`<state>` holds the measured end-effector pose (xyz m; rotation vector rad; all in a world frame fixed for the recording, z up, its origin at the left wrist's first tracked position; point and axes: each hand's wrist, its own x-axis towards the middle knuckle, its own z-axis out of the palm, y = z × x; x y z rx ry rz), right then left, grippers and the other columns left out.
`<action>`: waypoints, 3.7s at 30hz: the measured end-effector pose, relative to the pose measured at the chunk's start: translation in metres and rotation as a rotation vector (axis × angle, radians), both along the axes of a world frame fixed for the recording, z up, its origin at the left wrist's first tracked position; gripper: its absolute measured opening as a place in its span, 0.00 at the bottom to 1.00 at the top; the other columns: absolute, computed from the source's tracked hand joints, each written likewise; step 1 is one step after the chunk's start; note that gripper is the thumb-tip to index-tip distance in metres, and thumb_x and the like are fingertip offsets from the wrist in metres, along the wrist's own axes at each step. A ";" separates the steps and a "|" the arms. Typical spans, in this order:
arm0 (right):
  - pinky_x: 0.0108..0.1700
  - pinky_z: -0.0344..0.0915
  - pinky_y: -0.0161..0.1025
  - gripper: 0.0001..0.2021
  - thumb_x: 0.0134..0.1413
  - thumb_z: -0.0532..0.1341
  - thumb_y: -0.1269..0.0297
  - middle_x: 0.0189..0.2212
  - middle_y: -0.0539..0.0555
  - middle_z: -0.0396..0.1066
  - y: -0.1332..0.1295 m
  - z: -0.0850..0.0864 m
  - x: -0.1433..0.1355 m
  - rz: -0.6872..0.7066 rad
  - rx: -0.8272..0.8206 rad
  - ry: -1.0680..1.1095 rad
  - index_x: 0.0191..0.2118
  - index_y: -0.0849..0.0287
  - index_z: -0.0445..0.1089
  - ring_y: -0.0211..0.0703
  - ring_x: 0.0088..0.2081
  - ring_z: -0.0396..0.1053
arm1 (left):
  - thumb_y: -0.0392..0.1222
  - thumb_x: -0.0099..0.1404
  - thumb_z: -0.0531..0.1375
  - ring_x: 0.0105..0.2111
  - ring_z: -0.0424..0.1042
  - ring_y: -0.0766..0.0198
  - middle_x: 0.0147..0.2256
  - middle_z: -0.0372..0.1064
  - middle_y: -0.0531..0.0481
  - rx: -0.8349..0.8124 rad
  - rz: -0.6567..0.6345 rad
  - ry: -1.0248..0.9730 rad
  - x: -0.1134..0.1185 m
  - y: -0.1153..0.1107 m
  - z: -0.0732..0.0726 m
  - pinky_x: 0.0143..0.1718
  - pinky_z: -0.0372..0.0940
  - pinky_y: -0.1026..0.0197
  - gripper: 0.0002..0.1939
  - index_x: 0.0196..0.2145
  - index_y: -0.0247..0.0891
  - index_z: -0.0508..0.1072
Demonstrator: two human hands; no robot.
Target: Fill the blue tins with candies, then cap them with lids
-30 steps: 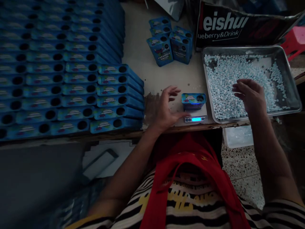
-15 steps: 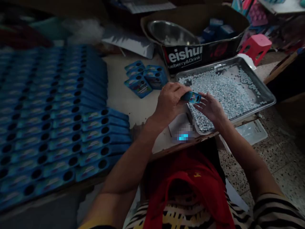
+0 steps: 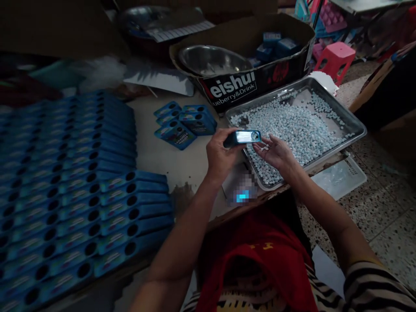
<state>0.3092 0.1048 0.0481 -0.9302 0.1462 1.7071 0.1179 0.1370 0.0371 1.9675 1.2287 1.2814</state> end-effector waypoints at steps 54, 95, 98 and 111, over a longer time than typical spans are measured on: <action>0.49 0.71 0.47 0.14 0.58 0.68 0.65 0.46 0.62 0.84 0.001 0.020 0.052 1.086 0.345 -2.407 0.49 0.57 0.84 0.60 0.48 0.81 | 0.55 0.57 0.82 0.51 0.81 0.54 0.46 0.80 0.52 -0.117 0.204 -0.537 -0.108 -0.115 -0.004 0.58 0.75 0.48 0.31 0.54 0.50 0.78; 0.42 0.78 0.38 0.12 0.71 0.67 0.54 0.33 0.51 0.81 -0.028 0.018 0.007 0.298 0.305 -0.786 0.40 0.56 0.76 0.39 0.33 0.79 | 0.40 0.70 0.67 0.55 0.78 0.49 0.51 0.82 0.46 0.210 -0.043 -0.105 -0.023 -0.063 -0.008 0.65 0.67 0.45 0.12 0.50 0.47 0.84; 0.43 0.81 0.39 0.13 0.78 0.58 0.60 0.35 0.53 0.83 -0.029 0.022 0.000 0.204 0.235 -0.507 0.42 0.56 0.77 0.40 0.34 0.80 | 0.37 0.72 0.62 0.58 0.77 0.48 0.53 0.83 0.45 0.311 -0.056 0.050 -0.011 -0.045 -0.002 0.69 0.63 0.43 0.15 0.51 0.50 0.84; 0.61 0.78 0.53 0.06 0.67 0.64 0.62 0.40 0.57 0.84 -0.023 0.019 0.021 0.269 0.298 -0.701 0.42 0.55 0.79 0.52 0.48 0.82 | 0.40 0.62 0.71 0.50 0.77 0.50 0.47 0.80 0.46 -0.007 0.084 -0.233 0.013 -0.032 -0.020 0.57 0.71 0.50 0.19 0.51 0.45 0.80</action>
